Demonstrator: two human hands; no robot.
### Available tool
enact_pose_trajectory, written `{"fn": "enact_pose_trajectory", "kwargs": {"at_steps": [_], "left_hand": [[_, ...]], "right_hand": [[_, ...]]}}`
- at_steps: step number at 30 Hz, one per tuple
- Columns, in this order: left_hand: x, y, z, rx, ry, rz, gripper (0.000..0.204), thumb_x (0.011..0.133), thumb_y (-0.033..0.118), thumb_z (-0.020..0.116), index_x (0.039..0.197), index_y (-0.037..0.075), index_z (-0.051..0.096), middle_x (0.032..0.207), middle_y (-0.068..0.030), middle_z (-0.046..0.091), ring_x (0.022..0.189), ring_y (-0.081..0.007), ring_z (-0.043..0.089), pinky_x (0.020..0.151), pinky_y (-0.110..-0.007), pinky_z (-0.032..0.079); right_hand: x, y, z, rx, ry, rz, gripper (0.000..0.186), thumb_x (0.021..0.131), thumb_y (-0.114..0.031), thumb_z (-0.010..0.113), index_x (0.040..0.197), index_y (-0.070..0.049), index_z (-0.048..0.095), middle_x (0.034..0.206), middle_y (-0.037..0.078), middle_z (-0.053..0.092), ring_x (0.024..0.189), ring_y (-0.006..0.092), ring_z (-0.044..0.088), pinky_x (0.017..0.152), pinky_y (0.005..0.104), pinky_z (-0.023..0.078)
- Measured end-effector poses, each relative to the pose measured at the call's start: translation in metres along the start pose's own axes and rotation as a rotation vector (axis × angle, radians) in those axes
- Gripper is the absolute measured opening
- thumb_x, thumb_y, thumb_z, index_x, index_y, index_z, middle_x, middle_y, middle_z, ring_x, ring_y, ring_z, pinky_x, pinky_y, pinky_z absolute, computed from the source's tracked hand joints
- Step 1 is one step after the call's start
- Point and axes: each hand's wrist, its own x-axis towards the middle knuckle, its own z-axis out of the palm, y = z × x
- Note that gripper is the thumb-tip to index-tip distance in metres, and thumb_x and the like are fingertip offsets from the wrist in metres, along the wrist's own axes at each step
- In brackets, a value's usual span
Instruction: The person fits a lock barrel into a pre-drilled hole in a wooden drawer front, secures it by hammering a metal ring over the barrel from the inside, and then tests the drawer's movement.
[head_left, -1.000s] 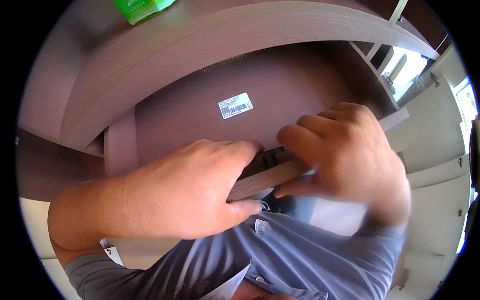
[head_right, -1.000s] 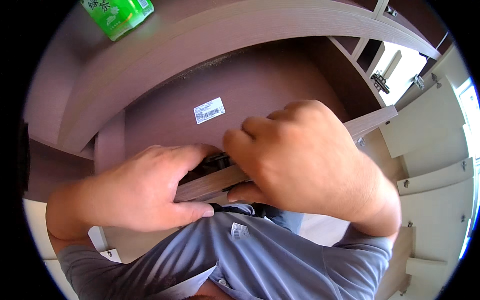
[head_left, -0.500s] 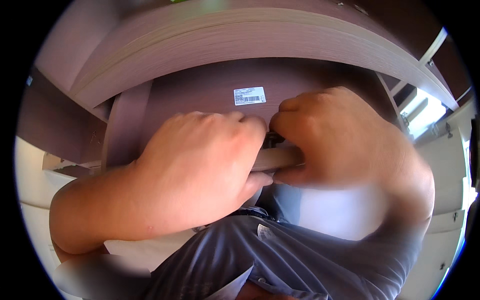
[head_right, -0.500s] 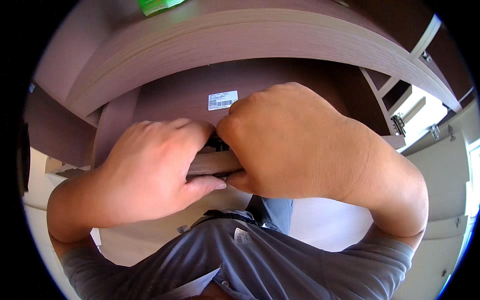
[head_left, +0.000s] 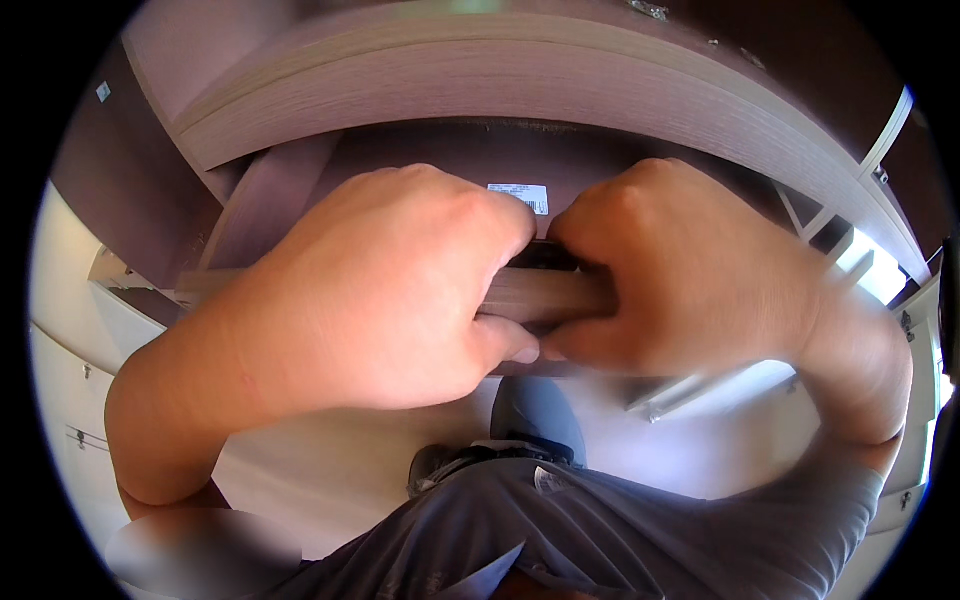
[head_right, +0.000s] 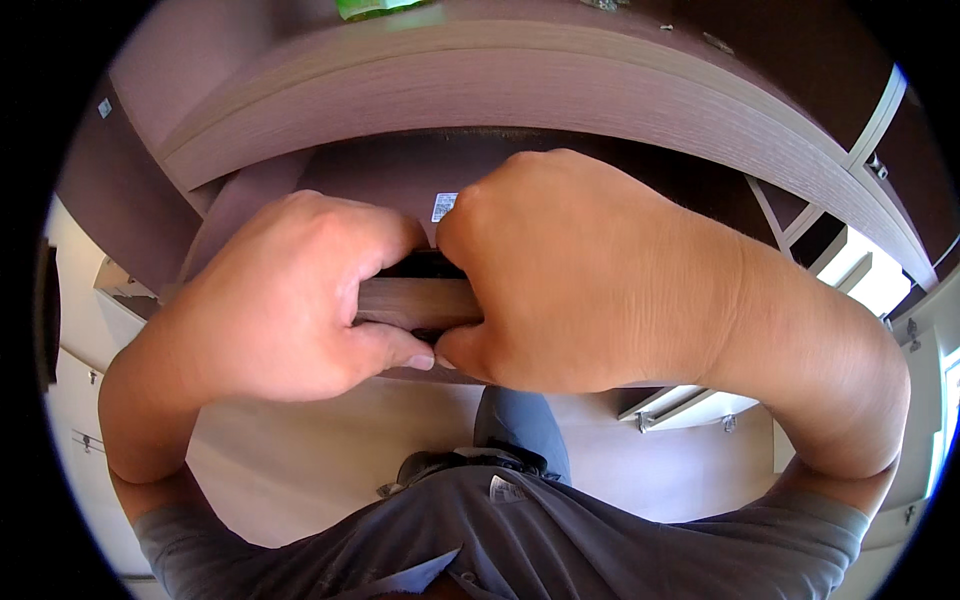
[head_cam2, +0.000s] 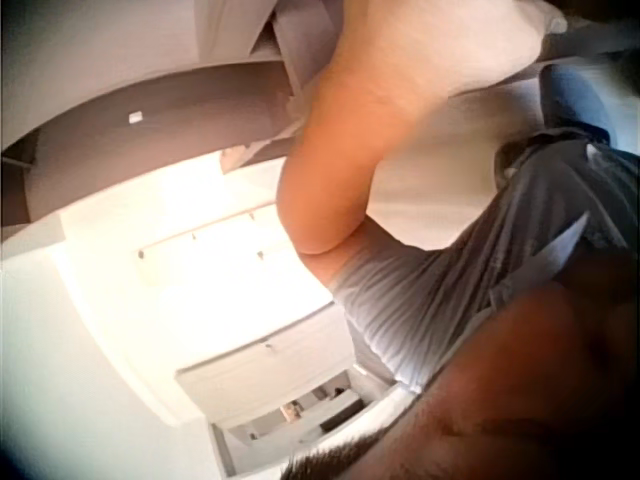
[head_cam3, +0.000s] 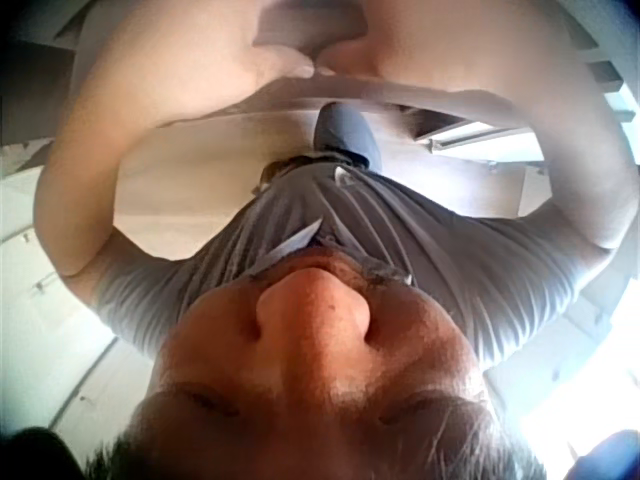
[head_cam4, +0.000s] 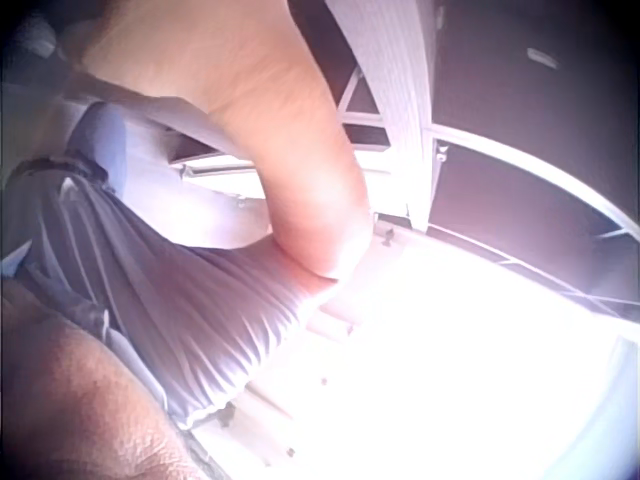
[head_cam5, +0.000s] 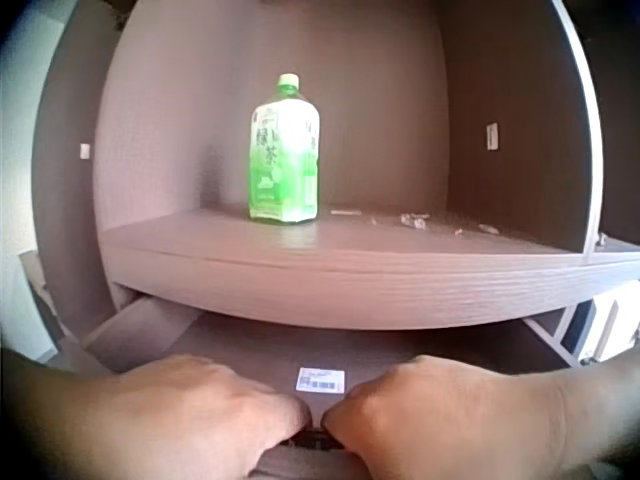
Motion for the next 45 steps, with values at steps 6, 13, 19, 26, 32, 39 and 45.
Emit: {"fn": "enact_pose_trajectory", "kwargs": {"at_steps": [6, 13, 19, 26, 32, 39, 45], "left_hand": [[-0.002, 0.000, 0.005, 0.150, 0.007, 0.043, 0.036, 0.067, 0.014, 0.087, 0.095, 0.000, 0.069, 0.084, -0.0228, 0.067, 0.084, -0.0455, 0.064, 0.069, -0.048, 0.049], [-0.002, 0.007, 0.003, 0.001, -0.004, -0.025, 0.034, 0.069, 0.013, 0.087, 0.095, -0.001, 0.070, 0.072, -0.0196, 0.065, 0.065, -0.0374, 0.063, 0.060, -0.043, 0.047], [-0.008, 0.012, 0.004, -0.011, -0.054, -0.093, 0.034, 0.071, 0.015, 0.087, 0.098, 0.000, 0.073, 0.069, -0.0185, 0.065, 0.061, -0.0319, 0.063, 0.059, -0.039, 0.048], [-0.008, 0.011, 0.004, 0.044, -0.083, -0.111, 0.038, 0.073, 0.016, 0.087, 0.101, -0.003, 0.072, 0.076, -0.0197, 0.067, 0.069, -0.0317, 0.065, 0.066, -0.039, 0.051], [-0.021, 0.002, 0.012, 0.073, 0.065, -0.019, 0.044, 0.071, 0.014, 0.086, 0.107, -0.006, 0.069, 0.093, -0.0225, 0.070, 0.090, -0.0363, 0.067, 0.083, -0.041, 0.052], [-0.021, 0.007, 0.015, 0.079, 0.065, 0.002, 0.042, 0.071, 0.012, 0.085, 0.104, -0.007, 0.067, 0.092, -0.0232, 0.068, 0.089, -0.0376, 0.066, 0.082, -0.041, 0.052], [-0.023, 0.010, 0.018, 0.055, 0.051, -0.044, 0.038, 0.072, 0.011, 0.085, 0.101, -0.006, 0.067, 0.088, -0.0224, 0.066, 0.079, -0.0352, 0.064, 0.075, -0.041, 0.051]], "right_hand": [[0.000, -0.005, -0.001, 0.026, -0.046, 0.050, 0.034, 0.077, -0.028, 0.072, 0.077, 0.006, 0.071, 0.071, 0.026, 0.067, 0.079, 0.0434, 0.069, 0.076, 0.0485, 0.056], [-0.003, 0.002, 0.013, 0.013, 0.085, -0.003, 0.034, 0.071, -0.029, 0.080, 0.074, 0.004, 0.071, 0.065, 0.022, 0.064, 0.066, 0.0390, 0.066, 0.064, 0.0440, 0.052], [-0.008, -0.007, 0.017, -0.004, 0.114, -0.011, 0.033, 0.066, -0.025, 0.084, 0.076, 0.003, 0.071, 0.064, 0.019, 0.064, 0.059, 0.0349, 0.064, 0.057, 0.0402, 0.049], [-0.016, -0.016, 0.009, -0.037, 0.064, 0.143, 0.034, 0.066, -0.027, 0.086, 0.085, -0.001, 0.077, 0.067, 0.015, 0.068, 0.059, 0.0284, 0.064, 0.058, 0.0371, 0.049], [-0.020, -0.022, 0.006, -0.032, 0.048, 0.228, 0.037, 0.066, -0.027, 0.090, 0.094, -0.004, 0.080, 0.071, 0.012, 0.070, 0.064, 0.0252, 0.066, 0.062, 0.0365, 0.050], [-0.023, -0.014, 0.013, 0.055, 0.052, 0.102, 0.040, 0.068, -0.026, 0.090, 0.090, 0.004, 0.075, 0.071, 0.015, 0.068, 0.065, 0.0268, 0.065, 0.062, 0.0363, 0.049], [-0.022, -0.019, 0.016, -0.024, 0.100, 0.064, 0.039, 0.070, -0.027, 0.090, 0.086, 0.004, 0.074, 0.067, 0.014, 0.065, 0.061, 0.0242, 0.062, 0.059, 0.0359, 0.046]]}}
